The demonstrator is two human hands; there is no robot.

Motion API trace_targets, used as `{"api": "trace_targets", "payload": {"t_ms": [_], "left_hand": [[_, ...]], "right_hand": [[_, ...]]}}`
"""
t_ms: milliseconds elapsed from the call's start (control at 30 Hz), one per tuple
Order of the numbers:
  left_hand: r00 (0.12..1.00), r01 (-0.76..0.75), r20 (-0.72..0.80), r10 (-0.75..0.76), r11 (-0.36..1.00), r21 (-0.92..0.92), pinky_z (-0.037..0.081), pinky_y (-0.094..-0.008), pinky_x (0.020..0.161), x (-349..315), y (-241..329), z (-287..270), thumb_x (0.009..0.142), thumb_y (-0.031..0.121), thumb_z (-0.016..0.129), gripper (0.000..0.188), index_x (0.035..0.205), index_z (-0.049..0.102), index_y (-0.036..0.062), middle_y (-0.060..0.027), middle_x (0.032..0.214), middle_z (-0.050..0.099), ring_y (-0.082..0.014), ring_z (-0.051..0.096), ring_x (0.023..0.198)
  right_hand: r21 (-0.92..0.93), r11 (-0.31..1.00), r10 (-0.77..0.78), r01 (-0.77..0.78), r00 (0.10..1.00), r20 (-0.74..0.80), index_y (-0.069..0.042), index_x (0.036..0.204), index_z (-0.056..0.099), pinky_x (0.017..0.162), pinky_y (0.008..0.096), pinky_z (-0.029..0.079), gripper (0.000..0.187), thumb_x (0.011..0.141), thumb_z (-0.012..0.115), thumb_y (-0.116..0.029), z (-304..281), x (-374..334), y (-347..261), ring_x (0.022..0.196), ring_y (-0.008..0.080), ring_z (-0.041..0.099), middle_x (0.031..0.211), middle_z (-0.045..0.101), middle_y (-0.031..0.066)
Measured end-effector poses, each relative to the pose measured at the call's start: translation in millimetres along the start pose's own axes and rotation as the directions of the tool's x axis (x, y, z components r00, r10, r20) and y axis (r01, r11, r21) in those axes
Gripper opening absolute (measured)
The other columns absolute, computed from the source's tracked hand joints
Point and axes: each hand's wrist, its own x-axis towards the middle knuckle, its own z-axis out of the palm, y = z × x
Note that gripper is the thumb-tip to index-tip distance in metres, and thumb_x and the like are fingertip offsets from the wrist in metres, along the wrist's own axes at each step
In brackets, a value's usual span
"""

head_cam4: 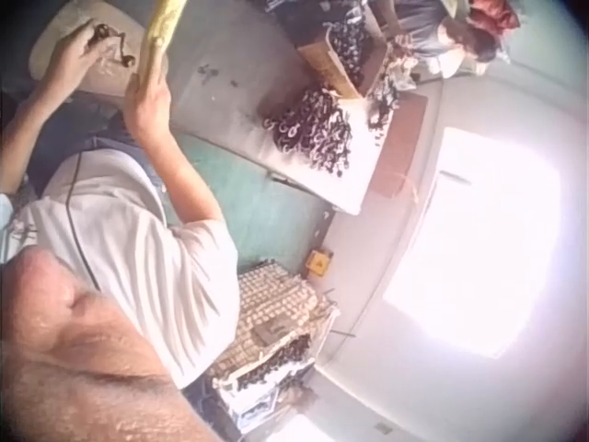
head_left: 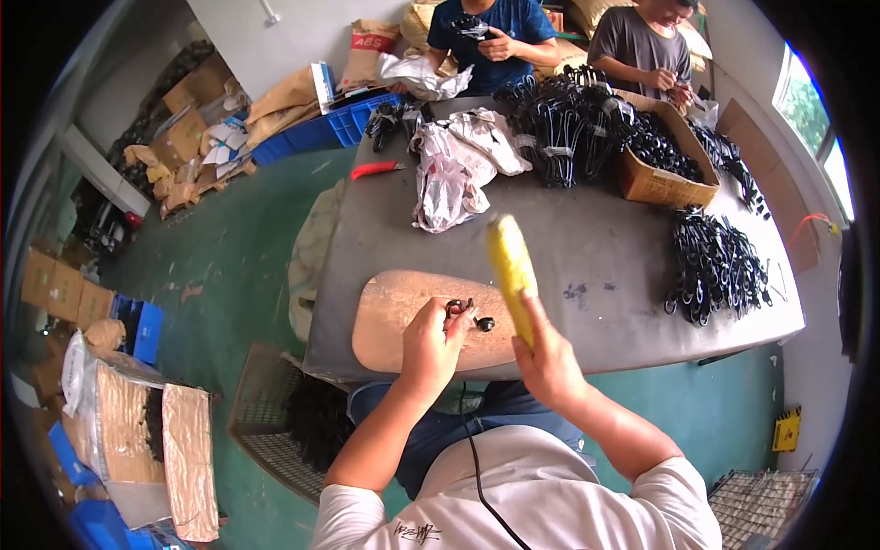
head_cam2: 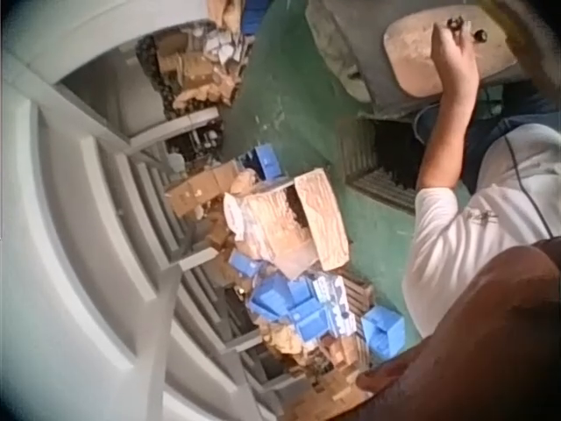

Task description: Assembling metal wire components by hand and with a yellow pressing tool on a workbench.

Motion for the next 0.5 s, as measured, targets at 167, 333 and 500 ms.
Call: {"api": "trace_targets", "payload": {"t_ms": [167,333,500], "left_hand": [[0.997,-0.075,0.029,0.074,0.997,0.013,0.052,-0.0355,0.061,-4,2,6,0.090,0.016,0.073,0.021,0.096,0.059,0.0020,-0.0120,0.079,0.065,-0.0232,0.065,0.067],[0.999,-0.026,-0.027,0.029,0.997,0.073,0.052,-0.0351,0.060,-5,2,-4,0.089,0.016,0.075,0.020,0.095,0.061,0.0035,-0.0094,0.078,0.066,-0.0217,0.064,0.065],[0.997,-0.057,-0.044,0.061,0.995,0.080,0.046,-0.0352,0.053,-3,-9,-7,0.089,0.015,0.073,0.018,0.093,0.059,0.0049,-0.0072,0.071,0.060,-0.0201,0.056,0.056]], "right_hand": [[-0.156,0.851,0.505,-0.502,0.698,0.508,-0.021,0.157,0.024,0.080,0.0466,0.053,0.073,0.093,0.059,-0.012,8,-8,34,0.090,0.0441,0.068,0.098,0.066,0.0292],[-0.023,0.923,0.371,-0.383,0.876,0.309,-0.025,0.152,0.035,0.084,0.0468,0.053,0.066,0.092,0.063,-0.016,-5,1,51,0.098,0.0458,0.065,0.103,0.066,0.0269],[-0.429,0.886,0.259,-0.178,0.956,0.139,-0.019,0.151,0.039,0.073,0.0474,0.052,0.064,0.091,0.063,-0.018,-26,30,82,0.084,0.0387,0.064,0.092,0.064,0.0196]]}}
